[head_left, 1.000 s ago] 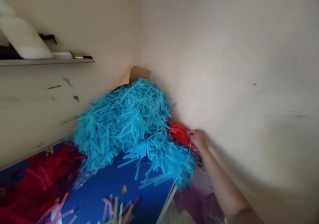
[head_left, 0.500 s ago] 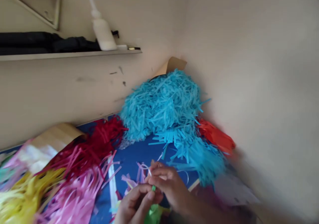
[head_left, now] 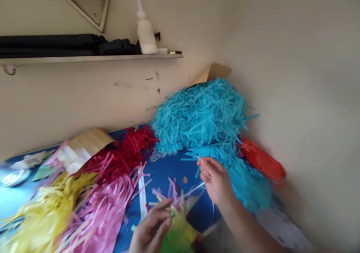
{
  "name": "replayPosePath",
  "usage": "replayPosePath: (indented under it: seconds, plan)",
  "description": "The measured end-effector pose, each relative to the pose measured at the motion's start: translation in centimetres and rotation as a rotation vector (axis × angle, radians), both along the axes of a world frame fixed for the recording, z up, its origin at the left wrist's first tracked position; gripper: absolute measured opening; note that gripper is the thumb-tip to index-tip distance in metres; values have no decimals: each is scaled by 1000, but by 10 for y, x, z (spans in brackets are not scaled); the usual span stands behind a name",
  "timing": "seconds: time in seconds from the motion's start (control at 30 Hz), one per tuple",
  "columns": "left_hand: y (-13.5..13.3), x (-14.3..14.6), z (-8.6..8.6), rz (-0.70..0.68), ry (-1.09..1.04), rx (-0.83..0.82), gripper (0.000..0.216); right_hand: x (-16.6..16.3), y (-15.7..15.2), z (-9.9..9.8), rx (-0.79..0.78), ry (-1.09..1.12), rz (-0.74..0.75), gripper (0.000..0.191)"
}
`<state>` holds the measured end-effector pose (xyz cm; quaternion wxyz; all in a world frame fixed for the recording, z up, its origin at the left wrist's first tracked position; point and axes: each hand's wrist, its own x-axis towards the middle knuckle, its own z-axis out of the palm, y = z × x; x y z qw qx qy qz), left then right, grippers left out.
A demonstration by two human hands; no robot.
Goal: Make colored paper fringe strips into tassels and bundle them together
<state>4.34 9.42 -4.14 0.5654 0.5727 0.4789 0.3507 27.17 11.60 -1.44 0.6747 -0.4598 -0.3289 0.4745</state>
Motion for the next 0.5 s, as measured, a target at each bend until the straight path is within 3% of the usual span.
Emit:
replayPosePath:
  seconds: [0.07,0.17,0.27,0.5]
  plan:
    - [0,-2,2,141,-91,4,27,-11,-17,3,70,-422,-7,21]
    - [-5,0,6,360,-298,-208,30,-31,-39,6,193,-801,59,16]
    - [-11,7,15,474,-457,-361,34,-46,-48,8,303,-892,42,13]
    - [-19,7,24,441,-505,-314,31,-58,-49,11,383,-1043,-19,14]
